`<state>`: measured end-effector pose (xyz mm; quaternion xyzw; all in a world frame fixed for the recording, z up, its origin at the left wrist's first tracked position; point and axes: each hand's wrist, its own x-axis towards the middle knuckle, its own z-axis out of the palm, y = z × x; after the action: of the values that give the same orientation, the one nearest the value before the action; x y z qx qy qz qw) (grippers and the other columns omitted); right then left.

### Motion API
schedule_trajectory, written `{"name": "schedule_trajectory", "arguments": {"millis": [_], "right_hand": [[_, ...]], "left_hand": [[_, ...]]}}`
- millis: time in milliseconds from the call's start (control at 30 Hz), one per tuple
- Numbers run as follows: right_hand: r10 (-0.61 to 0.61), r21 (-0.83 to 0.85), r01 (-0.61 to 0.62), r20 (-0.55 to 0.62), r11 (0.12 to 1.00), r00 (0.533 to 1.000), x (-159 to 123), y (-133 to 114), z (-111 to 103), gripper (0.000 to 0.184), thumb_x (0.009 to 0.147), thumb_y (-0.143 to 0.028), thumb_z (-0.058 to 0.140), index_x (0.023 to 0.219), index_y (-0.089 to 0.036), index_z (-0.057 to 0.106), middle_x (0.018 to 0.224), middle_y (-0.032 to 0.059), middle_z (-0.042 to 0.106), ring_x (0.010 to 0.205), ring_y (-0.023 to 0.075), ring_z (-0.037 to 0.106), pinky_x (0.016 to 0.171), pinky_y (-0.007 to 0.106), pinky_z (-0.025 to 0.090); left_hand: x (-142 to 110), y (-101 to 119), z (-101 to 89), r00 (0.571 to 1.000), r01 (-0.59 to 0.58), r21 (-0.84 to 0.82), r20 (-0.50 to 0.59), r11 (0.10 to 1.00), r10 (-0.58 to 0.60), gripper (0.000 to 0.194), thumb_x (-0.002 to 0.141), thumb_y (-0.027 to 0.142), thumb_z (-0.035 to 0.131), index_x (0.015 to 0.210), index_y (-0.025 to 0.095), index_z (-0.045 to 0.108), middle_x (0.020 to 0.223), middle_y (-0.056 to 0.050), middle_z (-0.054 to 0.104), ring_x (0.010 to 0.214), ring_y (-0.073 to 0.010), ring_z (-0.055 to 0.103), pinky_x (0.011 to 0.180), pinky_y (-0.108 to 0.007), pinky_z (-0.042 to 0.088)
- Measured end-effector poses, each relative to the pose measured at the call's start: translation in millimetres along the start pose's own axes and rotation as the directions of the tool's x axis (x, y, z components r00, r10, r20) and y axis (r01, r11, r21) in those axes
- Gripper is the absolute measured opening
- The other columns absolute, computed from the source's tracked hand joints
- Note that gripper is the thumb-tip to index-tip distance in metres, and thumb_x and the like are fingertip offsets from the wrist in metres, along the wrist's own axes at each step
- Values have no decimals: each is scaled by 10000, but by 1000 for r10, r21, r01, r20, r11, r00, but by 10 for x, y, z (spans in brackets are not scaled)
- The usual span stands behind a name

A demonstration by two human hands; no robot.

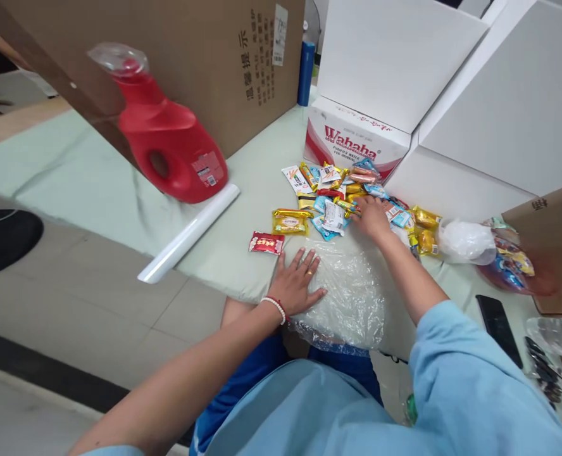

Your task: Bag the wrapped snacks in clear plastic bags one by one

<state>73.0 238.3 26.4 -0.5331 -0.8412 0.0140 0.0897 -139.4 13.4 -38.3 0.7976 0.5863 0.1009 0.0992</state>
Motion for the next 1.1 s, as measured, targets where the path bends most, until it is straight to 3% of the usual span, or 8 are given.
{"name": "schedule_trajectory", "arguments": {"millis": [100,300,467,600,700,833,967,1100], "right_hand": [[60,-59,-54,109,997,992,210,-10,96,408,890,-252,635,1280,-136,662,1220,187,697,1146,331,598,936,388,468],[277,225,-288,78,931,958,412,201,84,386,920,-417,588,1137,-122,710,964,105,754,820,234,664,726,300,483],[189,58,-198,128,979,974,587,-65,129,338,898,-375,670,1117,-122,716,1082,156,755,975,278,690,843,326,493],[282,-133,-264,149,955,948,651,-351,185,458,903,-346,696,1280,-92,645,1237,242,701,1138,328,679,913,364,507],[298,-195,-262,187,945,936,631,-430,161,415,892,-289,697,1247,-74,672,1230,271,698,1156,339,681,919,370,513],[303,-222,-248,262,943,916,535,-279,-16,352,789,-305,777,1068,-92,752,1103,255,740,1059,362,711,859,386,536],[300,-116,-280,244,953,922,440,65,-387,271,721,-408,826,784,-156,749,801,175,729,871,339,712,770,413,537],[287,15,-291,118,957,950,573,133,-687,341,876,-483,699,898,-145,737,817,157,708,842,303,685,733,408,508]], "left_hand": [[-5,-4,2,1000,4,-12,-10,1000,-5,812,949,725,374,1623,275,311,1711,-81,257,1595,-345,163,1241,-696,-35],[-6,-19,5,1000,-8,-37,-24,999,8,811,944,719,399,1619,276,322,1708,-87,268,1590,-356,175,1241,-695,-27],[-2,-21,11,1000,4,-30,-18,1000,-4,802,943,706,415,1621,288,317,1707,-78,275,1592,-351,171,1248,-679,-30],[-6,-18,13,1000,-3,-24,-25,1000,2,803,948,711,397,1622,283,312,1707,-77,275,1590,-350,178,1247,-686,-10],[-12,-19,12,999,-11,-28,-39,1000,10,802,955,717,373,1618,269,320,1705,-83,280,1589,-342,189,1249,-686,-6],[-23,-23,2,999,-10,-42,-45,999,8,789,962,711,364,1614,266,330,1701,-88,288,1592,-333,183,1251,-678,-23],[-29,-26,-14,999,-16,-65,-42,998,13,784,965,708,361,1612,266,336,1701,-88,291,1592,-333,180,1256,-665,-27],[-26,-34,-21,999,-21,-78,-36,997,19,777,969,695,367,1611,259,339,1701,-91,287,1592,-330,181,1255,-667,-39]]}}
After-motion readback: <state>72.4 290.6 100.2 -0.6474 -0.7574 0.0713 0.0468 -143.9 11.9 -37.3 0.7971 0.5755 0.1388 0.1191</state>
